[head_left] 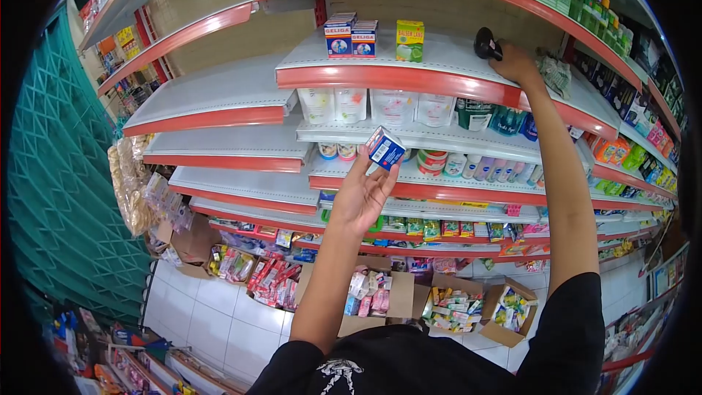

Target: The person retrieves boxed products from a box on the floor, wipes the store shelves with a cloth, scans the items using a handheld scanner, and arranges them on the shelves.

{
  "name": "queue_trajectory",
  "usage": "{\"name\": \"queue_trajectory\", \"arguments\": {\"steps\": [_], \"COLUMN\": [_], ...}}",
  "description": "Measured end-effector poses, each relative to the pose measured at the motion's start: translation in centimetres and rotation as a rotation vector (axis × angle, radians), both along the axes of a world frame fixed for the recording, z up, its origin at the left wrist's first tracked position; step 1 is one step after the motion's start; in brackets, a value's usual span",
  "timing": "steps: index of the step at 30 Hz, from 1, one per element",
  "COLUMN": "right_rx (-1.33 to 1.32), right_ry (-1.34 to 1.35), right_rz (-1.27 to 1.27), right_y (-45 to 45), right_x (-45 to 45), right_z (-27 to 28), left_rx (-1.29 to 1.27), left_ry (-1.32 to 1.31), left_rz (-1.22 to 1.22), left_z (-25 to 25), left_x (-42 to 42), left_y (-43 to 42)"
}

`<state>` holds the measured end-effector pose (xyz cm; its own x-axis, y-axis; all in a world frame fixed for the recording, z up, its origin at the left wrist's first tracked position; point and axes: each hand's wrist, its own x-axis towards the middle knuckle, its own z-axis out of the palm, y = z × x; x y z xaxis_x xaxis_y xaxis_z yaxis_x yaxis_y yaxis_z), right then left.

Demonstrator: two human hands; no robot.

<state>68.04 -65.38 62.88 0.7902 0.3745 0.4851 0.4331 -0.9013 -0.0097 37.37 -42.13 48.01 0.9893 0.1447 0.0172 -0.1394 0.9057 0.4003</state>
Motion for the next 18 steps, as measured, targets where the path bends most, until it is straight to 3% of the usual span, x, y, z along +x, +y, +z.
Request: {"name": "queue_trajectory", "arguments": {"steps": [5, 8, 10, 14, 16, 18], "right_rx": [0.024, 0.112, 0.132, 0.335, 0.251, 0.287], "right_ry": [-0.255, -0.249, -0.425, 0.201, 0.238, 0.529], "right_rz": [0.034, 0.156, 0.278, 0.436, 0.459, 0.513], "right_y": [1.5, 1.8, 1.3, 3.4, 4.4, 5.5], "right_x": [-5.3, -10.6, -14.1, -25.9, -28.9, -29.8], "right_z": [1.6, 2.6, 1.3, -1.2, -2.5, -2.8], "left_rx": [-0.002, -0.040, -0.037, -0.008, -0.005, 0.003], "left_ry": [-0.021, -0.030, -0.034, -0.085, -0.079, -0.084], "left_rz": [-0.011, -0.013, -0.008, 0.044, 0.024, 0.007], "left_z": [0.5, 0.9, 1.0, 0.7, 0.7, 0.7], "left_x": [-0.6, -0.6, -0.6, 0.1, 0.2, 0.5], "left_y": [2.2, 3.4, 3.7, 3.3, 2.9, 2.8]}}
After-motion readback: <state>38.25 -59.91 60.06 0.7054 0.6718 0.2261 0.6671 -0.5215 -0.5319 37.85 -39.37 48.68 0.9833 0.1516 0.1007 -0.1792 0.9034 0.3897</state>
